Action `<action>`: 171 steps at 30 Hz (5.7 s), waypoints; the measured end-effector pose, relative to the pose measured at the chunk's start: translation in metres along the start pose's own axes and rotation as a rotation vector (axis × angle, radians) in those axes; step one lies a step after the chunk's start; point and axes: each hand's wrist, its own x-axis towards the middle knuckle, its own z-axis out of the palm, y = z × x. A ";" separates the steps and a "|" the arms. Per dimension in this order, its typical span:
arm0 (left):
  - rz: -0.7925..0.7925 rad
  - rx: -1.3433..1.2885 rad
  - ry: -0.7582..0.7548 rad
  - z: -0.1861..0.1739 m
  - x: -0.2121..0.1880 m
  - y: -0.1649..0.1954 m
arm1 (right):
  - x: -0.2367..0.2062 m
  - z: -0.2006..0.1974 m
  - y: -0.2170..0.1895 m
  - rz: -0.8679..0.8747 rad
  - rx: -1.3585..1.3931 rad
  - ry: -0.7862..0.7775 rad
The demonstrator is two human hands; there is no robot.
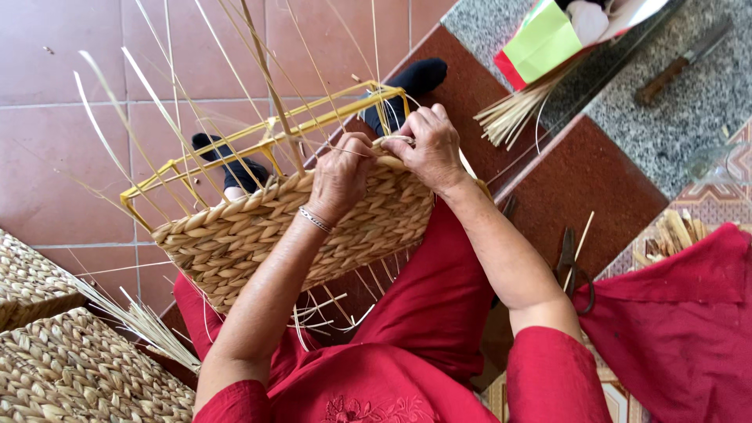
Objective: The person sits on the floor weaving a water hyacinth basket on their lap. They select thin strands, weave them over and under the woven body, and bend and tuck thicker split-cane strips along the top edge to form and secure the rim, pressing each weave tight by hand.
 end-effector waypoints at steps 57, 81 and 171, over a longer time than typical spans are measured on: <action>0.009 0.018 0.149 0.001 -0.016 0.017 | -0.032 -0.070 -0.007 -0.008 0.242 0.049; -0.267 0.174 0.026 0.035 0.007 -0.012 | -0.005 -0.028 -0.004 0.254 0.419 -0.280; 0.066 0.207 0.114 0.051 0.030 0.006 | -0.024 -0.119 0.142 -0.066 -0.695 0.261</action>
